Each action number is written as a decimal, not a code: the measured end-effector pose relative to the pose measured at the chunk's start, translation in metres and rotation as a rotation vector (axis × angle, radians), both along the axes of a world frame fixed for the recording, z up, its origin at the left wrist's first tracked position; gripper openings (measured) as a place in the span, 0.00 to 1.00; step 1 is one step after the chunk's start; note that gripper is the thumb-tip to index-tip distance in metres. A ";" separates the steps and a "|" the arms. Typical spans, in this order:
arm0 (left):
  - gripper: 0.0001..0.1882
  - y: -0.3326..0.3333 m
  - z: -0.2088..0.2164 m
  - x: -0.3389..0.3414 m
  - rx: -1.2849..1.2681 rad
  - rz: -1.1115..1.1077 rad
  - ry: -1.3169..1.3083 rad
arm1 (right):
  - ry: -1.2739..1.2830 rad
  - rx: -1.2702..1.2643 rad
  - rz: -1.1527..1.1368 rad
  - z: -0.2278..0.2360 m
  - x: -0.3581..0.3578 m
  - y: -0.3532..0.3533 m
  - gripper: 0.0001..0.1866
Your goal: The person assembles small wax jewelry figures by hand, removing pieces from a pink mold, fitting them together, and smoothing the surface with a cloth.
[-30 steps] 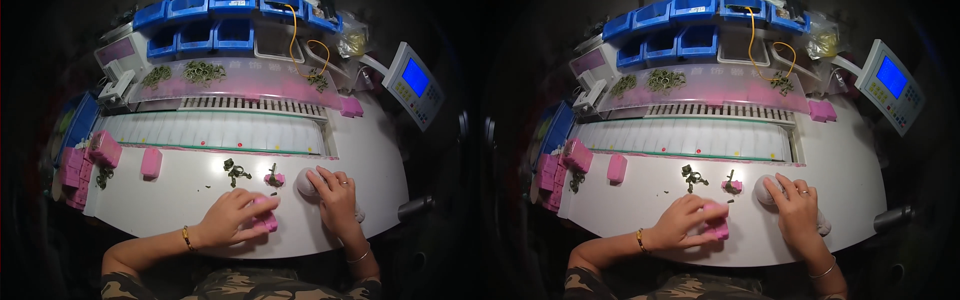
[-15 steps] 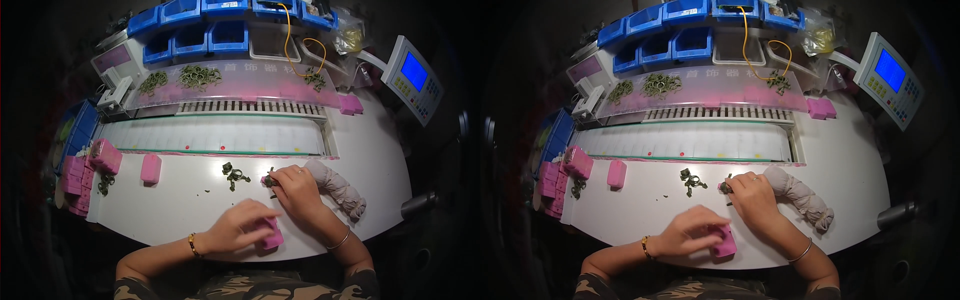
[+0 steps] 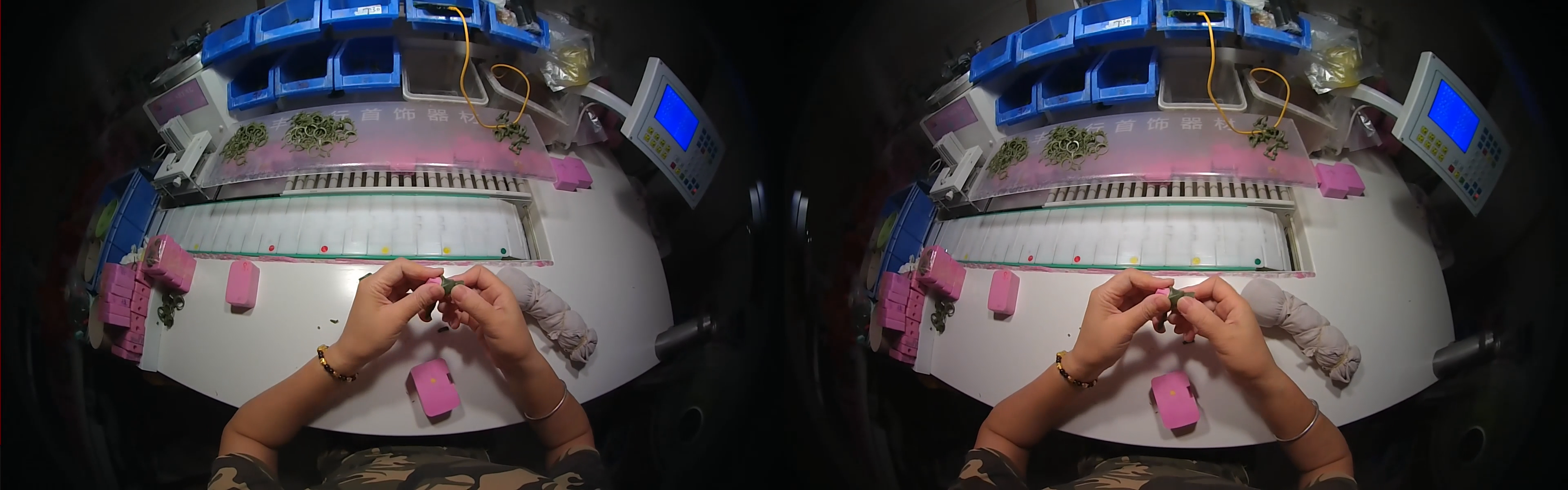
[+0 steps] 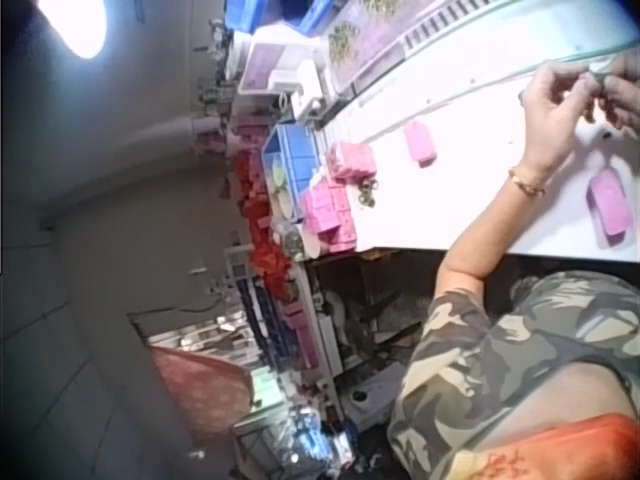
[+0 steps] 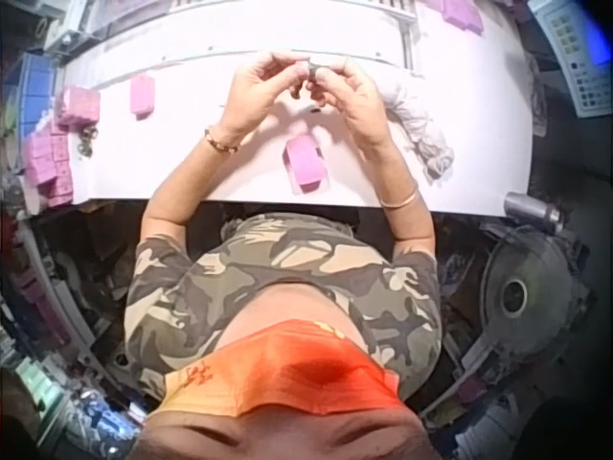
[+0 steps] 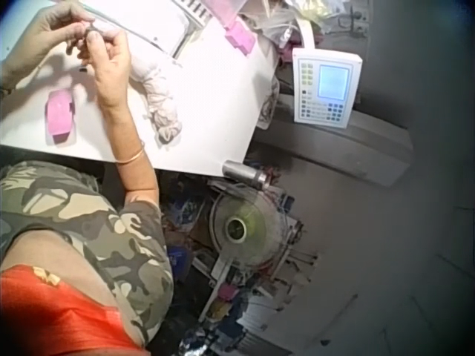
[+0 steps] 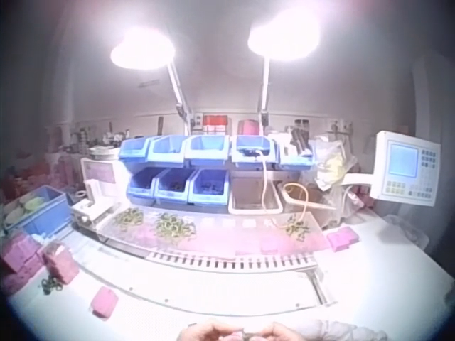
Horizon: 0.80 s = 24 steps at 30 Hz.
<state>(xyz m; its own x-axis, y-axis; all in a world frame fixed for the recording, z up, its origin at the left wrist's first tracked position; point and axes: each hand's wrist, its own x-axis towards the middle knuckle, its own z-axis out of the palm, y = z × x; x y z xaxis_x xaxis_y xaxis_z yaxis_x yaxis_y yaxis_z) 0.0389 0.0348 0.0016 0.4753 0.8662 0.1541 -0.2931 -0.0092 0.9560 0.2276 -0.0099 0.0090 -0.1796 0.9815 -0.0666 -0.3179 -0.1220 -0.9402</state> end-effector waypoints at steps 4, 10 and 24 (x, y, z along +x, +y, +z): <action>0.08 0.001 -0.008 0.006 -0.079 0.029 -0.147 | 0.219 -0.113 -0.013 -0.005 -0.002 -0.001 0.09; 0.12 -0.003 -0.004 0.006 -0.045 0.019 -0.029 | 0.137 -0.071 -0.096 -0.011 -0.001 0.001 0.08; 0.15 -0.008 -0.008 0.003 0.800 0.222 0.459 | 0.286 -0.333 0.158 -0.005 0.007 -0.002 0.07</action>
